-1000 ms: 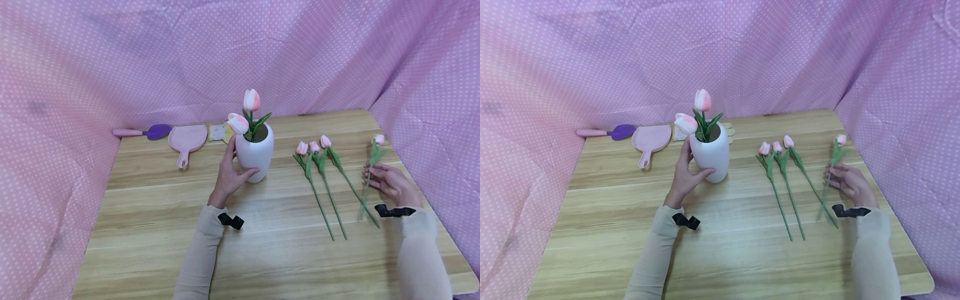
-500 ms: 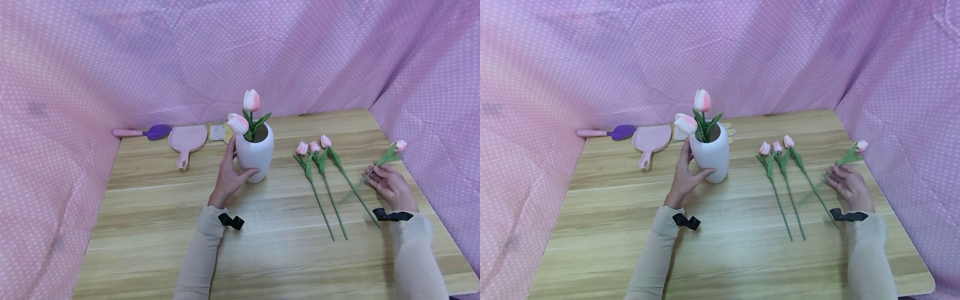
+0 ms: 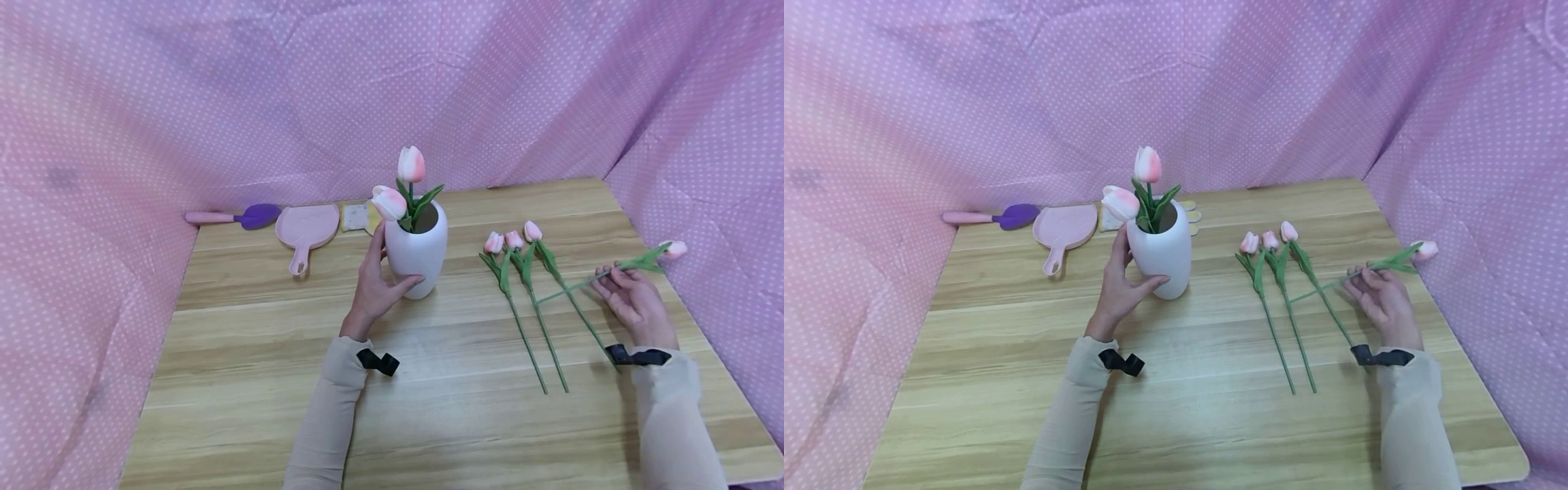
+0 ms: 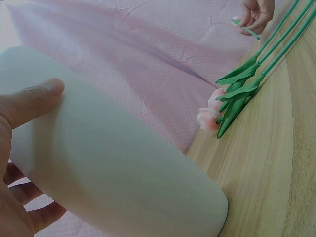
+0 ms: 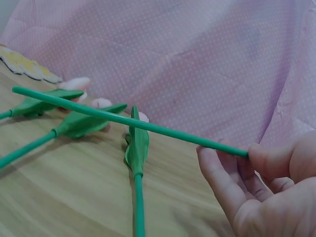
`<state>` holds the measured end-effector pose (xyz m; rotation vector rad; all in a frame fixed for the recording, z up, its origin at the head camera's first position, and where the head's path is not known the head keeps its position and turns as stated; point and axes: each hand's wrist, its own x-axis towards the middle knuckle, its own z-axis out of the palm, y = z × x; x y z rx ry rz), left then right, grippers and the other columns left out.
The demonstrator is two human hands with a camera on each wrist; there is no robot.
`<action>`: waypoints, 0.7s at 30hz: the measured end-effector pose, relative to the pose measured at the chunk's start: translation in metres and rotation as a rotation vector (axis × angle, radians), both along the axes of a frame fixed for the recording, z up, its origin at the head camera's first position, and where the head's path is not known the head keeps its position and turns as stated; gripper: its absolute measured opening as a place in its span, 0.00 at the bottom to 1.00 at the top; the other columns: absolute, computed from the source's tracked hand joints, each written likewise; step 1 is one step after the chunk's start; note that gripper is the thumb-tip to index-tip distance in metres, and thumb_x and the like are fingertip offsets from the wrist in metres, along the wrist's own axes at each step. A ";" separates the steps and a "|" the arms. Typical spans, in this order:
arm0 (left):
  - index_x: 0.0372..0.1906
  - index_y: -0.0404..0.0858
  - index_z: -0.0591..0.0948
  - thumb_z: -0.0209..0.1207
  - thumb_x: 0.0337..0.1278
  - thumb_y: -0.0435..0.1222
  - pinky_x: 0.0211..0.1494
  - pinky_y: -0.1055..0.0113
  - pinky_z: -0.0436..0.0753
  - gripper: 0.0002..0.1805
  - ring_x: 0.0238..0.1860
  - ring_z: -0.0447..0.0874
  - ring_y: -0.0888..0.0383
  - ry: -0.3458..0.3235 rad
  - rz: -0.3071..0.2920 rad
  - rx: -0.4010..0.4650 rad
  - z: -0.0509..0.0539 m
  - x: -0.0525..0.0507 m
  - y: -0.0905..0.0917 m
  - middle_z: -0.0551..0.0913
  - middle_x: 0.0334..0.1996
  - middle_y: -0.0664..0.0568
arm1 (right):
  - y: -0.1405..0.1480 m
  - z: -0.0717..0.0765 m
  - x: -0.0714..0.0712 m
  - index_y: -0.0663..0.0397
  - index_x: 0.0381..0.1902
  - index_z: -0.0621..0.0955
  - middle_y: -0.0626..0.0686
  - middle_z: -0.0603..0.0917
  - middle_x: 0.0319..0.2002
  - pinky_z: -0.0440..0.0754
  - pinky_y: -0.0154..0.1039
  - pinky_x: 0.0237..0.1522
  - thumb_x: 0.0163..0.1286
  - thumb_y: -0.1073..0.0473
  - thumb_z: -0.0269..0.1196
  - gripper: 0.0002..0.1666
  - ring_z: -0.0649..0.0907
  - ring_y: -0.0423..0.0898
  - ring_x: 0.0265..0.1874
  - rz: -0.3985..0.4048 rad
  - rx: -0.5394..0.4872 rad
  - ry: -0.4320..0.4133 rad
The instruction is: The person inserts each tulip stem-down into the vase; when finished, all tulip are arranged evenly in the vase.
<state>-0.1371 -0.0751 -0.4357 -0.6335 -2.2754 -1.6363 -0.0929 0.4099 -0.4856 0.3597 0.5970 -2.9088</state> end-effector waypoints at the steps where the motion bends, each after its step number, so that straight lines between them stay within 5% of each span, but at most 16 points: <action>1: 0.79 0.41 0.52 0.78 0.41 0.33 0.68 0.46 0.77 0.61 0.68 0.73 0.44 -0.001 -0.001 0.002 0.000 0.000 0.000 0.68 0.72 0.44 | -0.002 0.002 -0.001 0.67 0.46 0.71 0.63 0.81 0.42 0.86 0.55 0.55 0.76 0.75 0.44 0.08 0.84 0.55 0.47 -0.007 0.005 0.002; 21: 0.79 0.42 0.53 0.78 0.41 0.33 0.67 0.45 0.77 0.60 0.67 0.73 0.45 0.007 -0.012 0.015 -0.002 -0.002 0.000 0.69 0.71 0.44 | -0.043 0.047 -0.014 0.70 0.40 0.72 0.66 0.81 0.37 0.87 0.58 0.51 0.75 0.76 0.45 0.07 0.84 0.60 0.42 -0.100 -0.055 0.122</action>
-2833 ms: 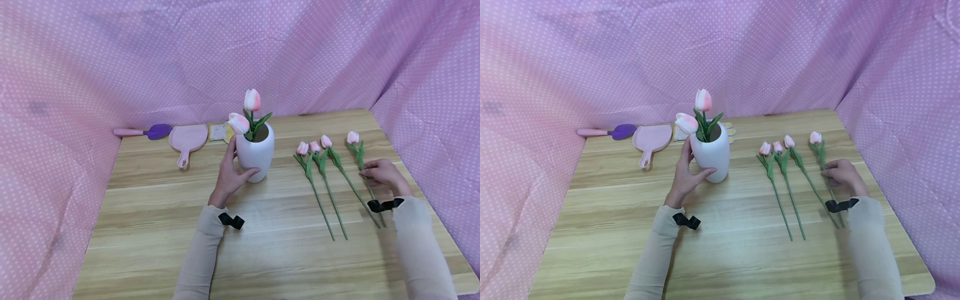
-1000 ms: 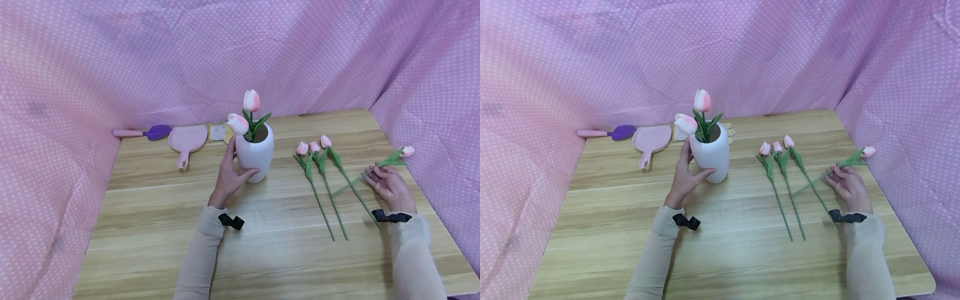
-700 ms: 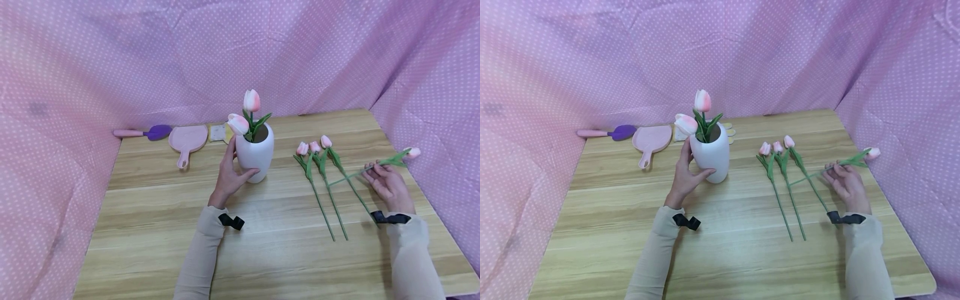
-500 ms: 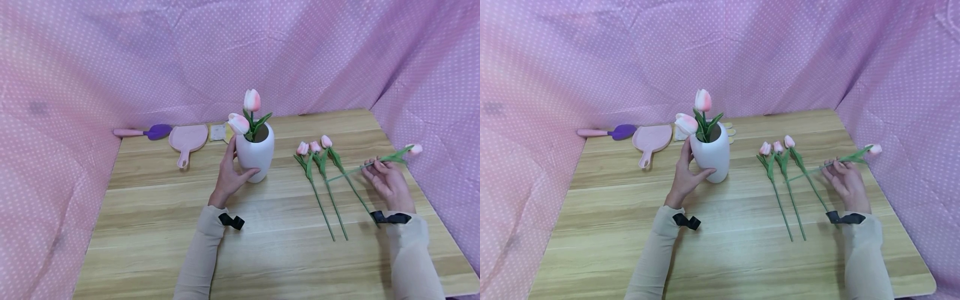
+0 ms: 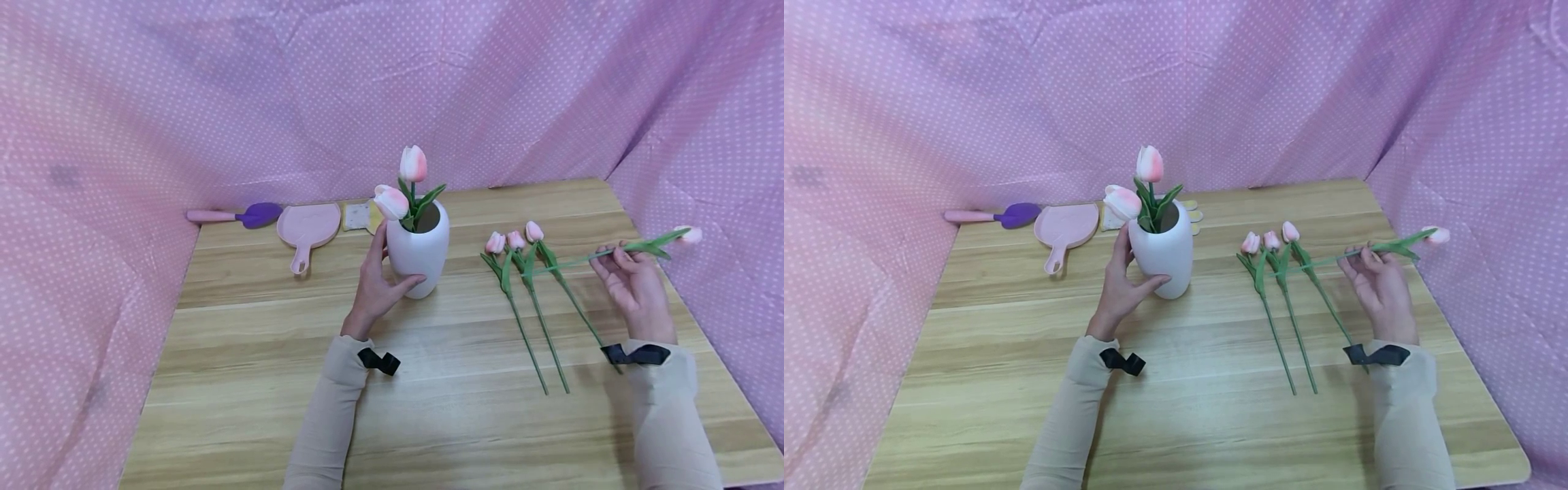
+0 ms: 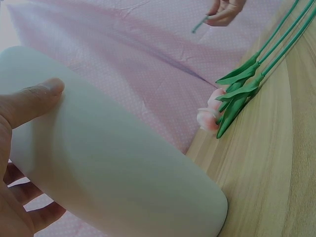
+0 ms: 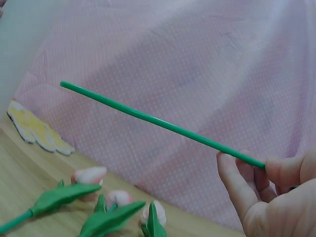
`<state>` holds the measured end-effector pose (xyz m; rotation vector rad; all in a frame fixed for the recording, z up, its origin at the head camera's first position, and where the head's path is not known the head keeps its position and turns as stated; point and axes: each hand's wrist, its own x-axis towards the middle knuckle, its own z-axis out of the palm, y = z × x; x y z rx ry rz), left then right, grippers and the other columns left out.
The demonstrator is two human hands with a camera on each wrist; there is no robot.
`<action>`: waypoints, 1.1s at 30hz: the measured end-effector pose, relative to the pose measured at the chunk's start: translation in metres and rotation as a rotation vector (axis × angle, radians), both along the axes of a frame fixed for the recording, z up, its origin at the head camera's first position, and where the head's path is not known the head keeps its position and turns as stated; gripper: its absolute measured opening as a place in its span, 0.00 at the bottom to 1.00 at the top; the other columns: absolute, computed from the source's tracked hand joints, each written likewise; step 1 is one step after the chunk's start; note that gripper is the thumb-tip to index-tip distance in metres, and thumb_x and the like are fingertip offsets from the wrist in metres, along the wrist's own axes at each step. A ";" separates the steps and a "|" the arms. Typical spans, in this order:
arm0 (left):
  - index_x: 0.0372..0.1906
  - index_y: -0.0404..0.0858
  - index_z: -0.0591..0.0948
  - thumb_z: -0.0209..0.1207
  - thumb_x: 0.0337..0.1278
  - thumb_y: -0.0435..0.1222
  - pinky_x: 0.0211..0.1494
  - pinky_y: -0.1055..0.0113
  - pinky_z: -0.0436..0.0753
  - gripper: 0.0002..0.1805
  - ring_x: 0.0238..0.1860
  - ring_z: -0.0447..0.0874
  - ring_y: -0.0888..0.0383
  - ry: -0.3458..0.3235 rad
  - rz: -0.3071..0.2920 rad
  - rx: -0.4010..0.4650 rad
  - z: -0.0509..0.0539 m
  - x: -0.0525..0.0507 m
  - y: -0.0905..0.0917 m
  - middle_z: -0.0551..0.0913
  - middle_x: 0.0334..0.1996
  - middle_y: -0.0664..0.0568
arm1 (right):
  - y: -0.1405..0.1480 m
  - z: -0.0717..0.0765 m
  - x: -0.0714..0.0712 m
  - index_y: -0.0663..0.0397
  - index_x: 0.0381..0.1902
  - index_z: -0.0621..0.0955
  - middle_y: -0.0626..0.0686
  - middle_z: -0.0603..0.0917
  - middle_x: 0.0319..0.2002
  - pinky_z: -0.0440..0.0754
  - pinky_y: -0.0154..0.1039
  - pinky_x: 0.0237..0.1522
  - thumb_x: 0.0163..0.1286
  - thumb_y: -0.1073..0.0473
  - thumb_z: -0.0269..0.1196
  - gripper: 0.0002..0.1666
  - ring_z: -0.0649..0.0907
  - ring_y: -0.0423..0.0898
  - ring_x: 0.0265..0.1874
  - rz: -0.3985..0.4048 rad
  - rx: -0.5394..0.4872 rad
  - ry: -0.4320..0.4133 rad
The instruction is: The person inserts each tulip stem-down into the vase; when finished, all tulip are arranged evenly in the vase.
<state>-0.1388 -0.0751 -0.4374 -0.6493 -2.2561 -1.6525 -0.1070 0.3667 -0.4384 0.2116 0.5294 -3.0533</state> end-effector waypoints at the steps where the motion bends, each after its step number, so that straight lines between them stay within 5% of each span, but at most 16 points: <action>1: 0.79 0.42 0.53 0.78 0.41 0.33 0.67 0.45 0.77 0.61 0.67 0.73 0.45 0.001 0.001 0.000 0.000 0.000 0.000 0.69 0.71 0.44 | -0.002 0.003 -0.001 0.70 0.39 0.71 0.67 0.81 0.37 0.86 0.59 0.51 0.75 0.76 0.46 0.07 0.84 0.60 0.42 -0.005 -0.006 0.008; 20: 0.79 0.43 0.53 0.79 0.41 0.34 0.68 0.47 0.77 0.61 0.68 0.73 0.46 0.003 0.001 -0.002 0.002 0.000 0.000 0.69 0.71 0.45 | -0.046 0.063 -0.012 0.73 0.36 0.71 0.72 0.82 0.34 0.88 0.59 0.47 0.73 0.78 0.46 0.07 0.85 0.64 0.38 -0.060 -0.032 0.169; 33: 0.79 0.43 0.52 0.78 0.42 0.34 0.68 0.46 0.76 0.61 0.69 0.72 0.46 -0.011 0.003 -0.009 0.001 0.001 0.000 0.68 0.72 0.46 | -0.078 0.094 -0.023 0.73 0.36 0.72 0.70 0.80 0.34 0.88 0.60 0.44 0.69 0.80 0.49 0.05 0.84 0.64 0.35 -0.114 -0.066 0.173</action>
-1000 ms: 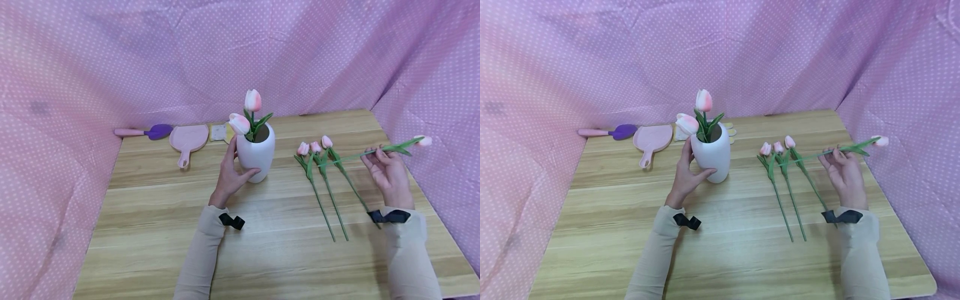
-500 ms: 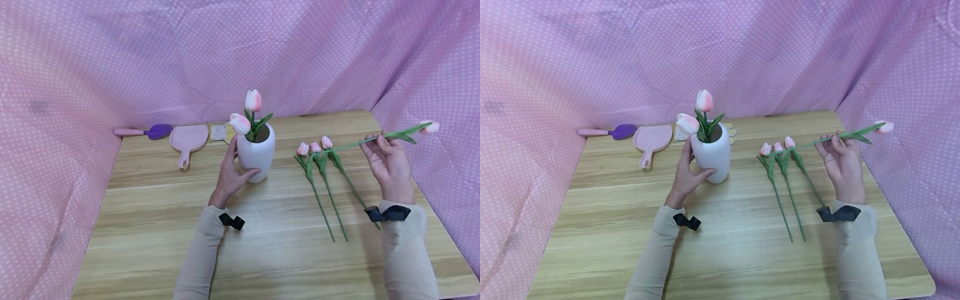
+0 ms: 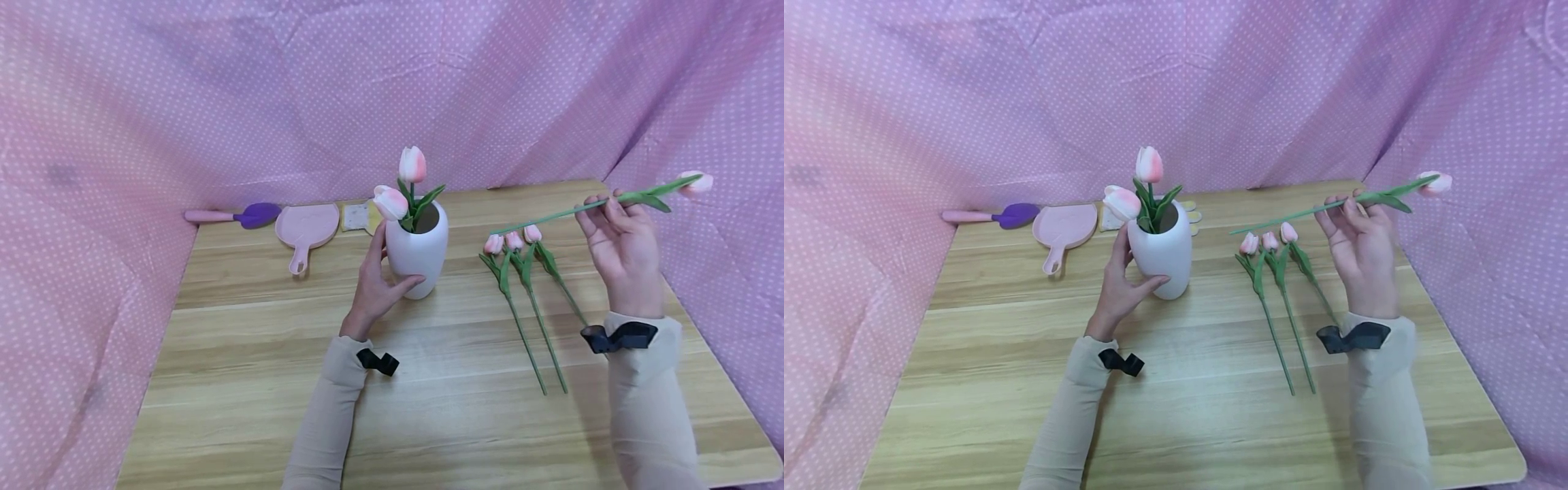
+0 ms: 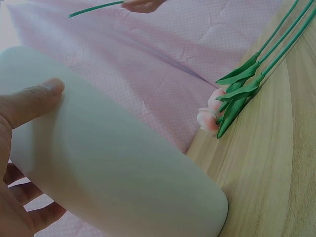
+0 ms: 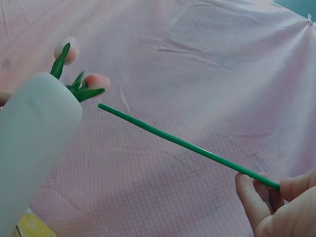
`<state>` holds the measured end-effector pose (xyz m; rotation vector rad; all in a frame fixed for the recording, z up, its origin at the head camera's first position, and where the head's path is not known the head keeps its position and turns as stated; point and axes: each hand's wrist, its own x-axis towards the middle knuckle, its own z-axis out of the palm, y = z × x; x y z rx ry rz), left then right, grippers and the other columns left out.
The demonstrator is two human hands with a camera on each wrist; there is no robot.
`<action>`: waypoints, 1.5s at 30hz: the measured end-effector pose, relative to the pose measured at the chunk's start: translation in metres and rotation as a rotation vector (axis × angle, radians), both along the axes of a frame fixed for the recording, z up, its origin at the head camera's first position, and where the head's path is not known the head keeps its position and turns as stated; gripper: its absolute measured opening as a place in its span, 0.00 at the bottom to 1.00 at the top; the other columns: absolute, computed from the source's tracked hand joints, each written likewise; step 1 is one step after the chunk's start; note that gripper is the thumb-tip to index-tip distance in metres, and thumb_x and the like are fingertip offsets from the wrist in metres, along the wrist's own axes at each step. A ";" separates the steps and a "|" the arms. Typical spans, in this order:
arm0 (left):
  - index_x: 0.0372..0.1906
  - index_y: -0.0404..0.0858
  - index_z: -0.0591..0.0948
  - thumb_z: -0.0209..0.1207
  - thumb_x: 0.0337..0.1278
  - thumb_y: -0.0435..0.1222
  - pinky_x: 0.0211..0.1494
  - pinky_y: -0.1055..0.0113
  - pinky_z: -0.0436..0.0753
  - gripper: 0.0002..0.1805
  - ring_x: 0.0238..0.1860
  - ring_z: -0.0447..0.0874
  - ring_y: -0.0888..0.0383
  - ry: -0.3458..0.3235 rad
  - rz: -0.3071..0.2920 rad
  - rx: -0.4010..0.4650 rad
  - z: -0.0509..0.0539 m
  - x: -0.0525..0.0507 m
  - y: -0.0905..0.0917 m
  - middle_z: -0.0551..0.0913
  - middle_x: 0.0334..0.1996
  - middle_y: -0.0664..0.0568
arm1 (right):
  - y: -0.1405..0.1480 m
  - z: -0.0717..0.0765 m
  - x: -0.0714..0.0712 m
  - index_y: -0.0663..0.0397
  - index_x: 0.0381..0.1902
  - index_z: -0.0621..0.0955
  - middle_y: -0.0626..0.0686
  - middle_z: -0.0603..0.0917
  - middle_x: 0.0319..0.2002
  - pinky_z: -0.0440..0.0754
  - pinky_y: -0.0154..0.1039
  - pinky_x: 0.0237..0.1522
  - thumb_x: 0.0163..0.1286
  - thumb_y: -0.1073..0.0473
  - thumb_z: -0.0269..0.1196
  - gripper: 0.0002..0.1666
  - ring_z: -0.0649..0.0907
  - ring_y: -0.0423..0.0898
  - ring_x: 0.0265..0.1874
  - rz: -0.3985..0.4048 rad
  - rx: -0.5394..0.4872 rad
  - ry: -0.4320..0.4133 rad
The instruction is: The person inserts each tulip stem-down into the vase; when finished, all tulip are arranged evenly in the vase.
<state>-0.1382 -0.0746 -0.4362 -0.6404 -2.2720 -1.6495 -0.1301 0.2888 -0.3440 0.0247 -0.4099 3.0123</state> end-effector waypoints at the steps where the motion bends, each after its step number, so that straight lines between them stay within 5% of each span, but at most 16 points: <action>1: 0.79 0.43 0.52 0.78 0.42 0.34 0.68 0.46 0.76 0.61 0.69 0.72 0.46 -0.001 -0.001 0.001 0.000 0.000 0.000 0.68 0.72 0.46 | -0.003 0.002 -0.001 0.73 0.36 0.72 0.69 0.80 0.33 0.88 0.59 0.44 0.69 0.80 0.50 0.05 0.85 0.63 0.35 -0.005 0.007 0.002; 25: 0.79 0.42 0.52 0.78 0.42 0.34 0.68 0.47 0.76 0.60 0.69 0.72 0.47 -0.002 -0.001 0.008 -0.001 0.000 -0.001 0.68 0.73 0.46 | -0.072 0.030 -0.028 0.69 0.36 0.73 0.64 0.81 0.31 0.91 0.51 0.40 0.68 0.77 0.56 0.03 0.85 0.56 0.33 -0.057 0.245 0.103; 45: 0.79 0.42 0.53 0.78 0.42 0.34 0.69 0.47 0.77 0.60 0.69 0.72 0.46 0.003 -0.009 0.017 -0.001 0.000 0.000 0.68 0.73 0.45 | -0.110 0.041 -0.030 0.64 0.41 0.75 0.60 0.85 0.32 0.91 0.46 0.35 0.67 0.76 0.59 0.07 0.88 0.53 0.33 -0.052 0.509 0.166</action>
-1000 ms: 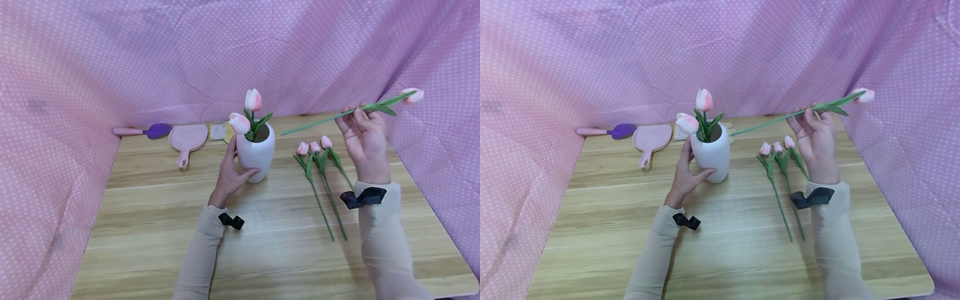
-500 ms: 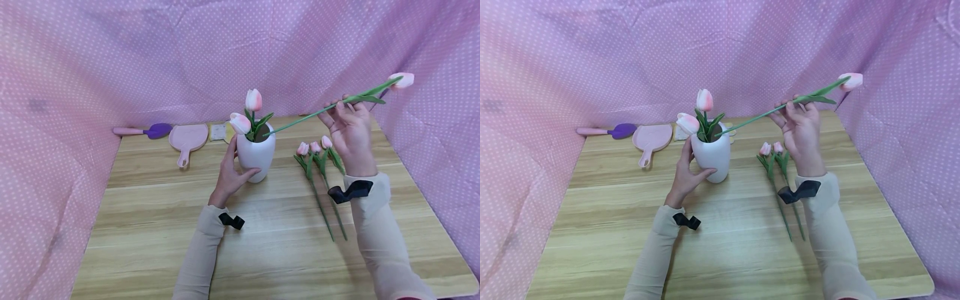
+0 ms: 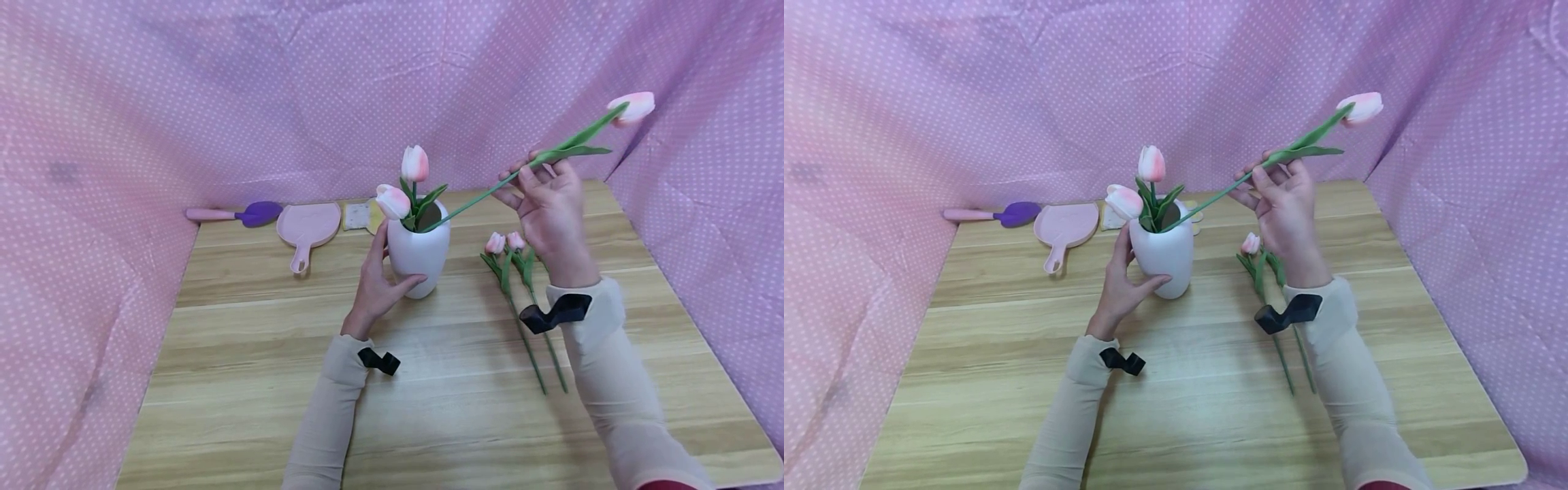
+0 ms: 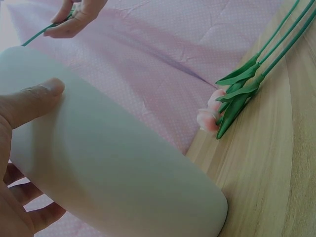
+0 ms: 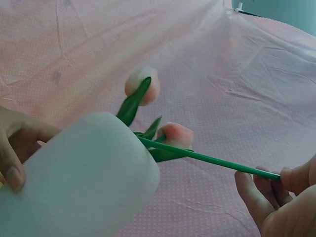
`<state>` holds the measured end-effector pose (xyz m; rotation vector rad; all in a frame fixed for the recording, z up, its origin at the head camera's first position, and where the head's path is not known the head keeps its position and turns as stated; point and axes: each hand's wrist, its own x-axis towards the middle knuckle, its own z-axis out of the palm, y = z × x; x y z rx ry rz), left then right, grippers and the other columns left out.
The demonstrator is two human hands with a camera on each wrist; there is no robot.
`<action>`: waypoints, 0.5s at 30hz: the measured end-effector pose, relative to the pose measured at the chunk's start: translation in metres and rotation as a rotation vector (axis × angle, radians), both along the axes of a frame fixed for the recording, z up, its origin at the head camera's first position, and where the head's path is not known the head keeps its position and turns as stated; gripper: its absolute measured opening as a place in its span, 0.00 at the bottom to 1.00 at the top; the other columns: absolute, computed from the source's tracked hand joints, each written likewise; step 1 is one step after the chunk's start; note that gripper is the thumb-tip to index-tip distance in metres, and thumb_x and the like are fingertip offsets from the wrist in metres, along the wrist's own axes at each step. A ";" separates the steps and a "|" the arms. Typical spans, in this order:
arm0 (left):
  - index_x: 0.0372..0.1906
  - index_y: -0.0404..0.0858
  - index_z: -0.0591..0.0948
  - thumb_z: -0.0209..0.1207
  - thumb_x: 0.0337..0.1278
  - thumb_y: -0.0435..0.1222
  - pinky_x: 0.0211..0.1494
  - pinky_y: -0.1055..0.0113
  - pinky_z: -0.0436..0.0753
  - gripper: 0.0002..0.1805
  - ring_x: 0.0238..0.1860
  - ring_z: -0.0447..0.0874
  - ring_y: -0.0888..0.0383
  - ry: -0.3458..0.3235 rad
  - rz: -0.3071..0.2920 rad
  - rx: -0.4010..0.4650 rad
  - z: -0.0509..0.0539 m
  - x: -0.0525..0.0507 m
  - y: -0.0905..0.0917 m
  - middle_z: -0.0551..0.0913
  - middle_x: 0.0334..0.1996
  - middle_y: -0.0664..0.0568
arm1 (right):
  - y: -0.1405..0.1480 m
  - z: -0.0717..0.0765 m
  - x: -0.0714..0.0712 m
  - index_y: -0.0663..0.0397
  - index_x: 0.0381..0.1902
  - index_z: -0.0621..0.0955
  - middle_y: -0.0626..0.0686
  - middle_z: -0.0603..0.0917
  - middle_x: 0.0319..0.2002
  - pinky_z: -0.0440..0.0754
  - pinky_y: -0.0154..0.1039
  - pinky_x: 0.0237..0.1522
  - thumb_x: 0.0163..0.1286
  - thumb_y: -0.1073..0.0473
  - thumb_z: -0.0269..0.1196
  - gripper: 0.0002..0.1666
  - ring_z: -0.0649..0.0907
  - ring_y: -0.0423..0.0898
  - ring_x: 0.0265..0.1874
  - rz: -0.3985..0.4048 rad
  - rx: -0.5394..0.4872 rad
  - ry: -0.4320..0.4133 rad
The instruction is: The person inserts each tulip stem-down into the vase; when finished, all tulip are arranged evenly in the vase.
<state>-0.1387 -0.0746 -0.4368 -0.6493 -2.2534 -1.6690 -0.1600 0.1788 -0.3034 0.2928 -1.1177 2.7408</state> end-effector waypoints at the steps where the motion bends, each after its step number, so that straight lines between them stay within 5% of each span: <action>1: 0.79 0.42 0.53 0.78 0.42 0.34 0.69 0.47 0.77 0.60 0.69 0.72 0.47 0.000 0.001 -0.002 0.000 0.000 0.000 0.68 0.73 0.45 | -0.002 -0.001 0.001 0.63 0.41 0.75 0.59 0.85 0.32 0.91 0.46 0.36 0.67 0.75 0.59 0.08 0.88 0.52 0.33 -0.003 0.023 0.001; 15: 0.79 0.43 0.53 0.78 0.41 0.34 0.70 0.47 0.76 0.60 0.70 0.71 0.47 -0.010 0.006 -0.016 0.000 -0.001 0.000 0.68 0.73 0.47 | -0.030 -0.010 0.015 0.57 0.42 0.78 0.53 0.85 0.36 0.91 0.43 0.40 0.68 0.76 0.59 0.11 0.88 0.48 0.37 -0.063 0.262 0.085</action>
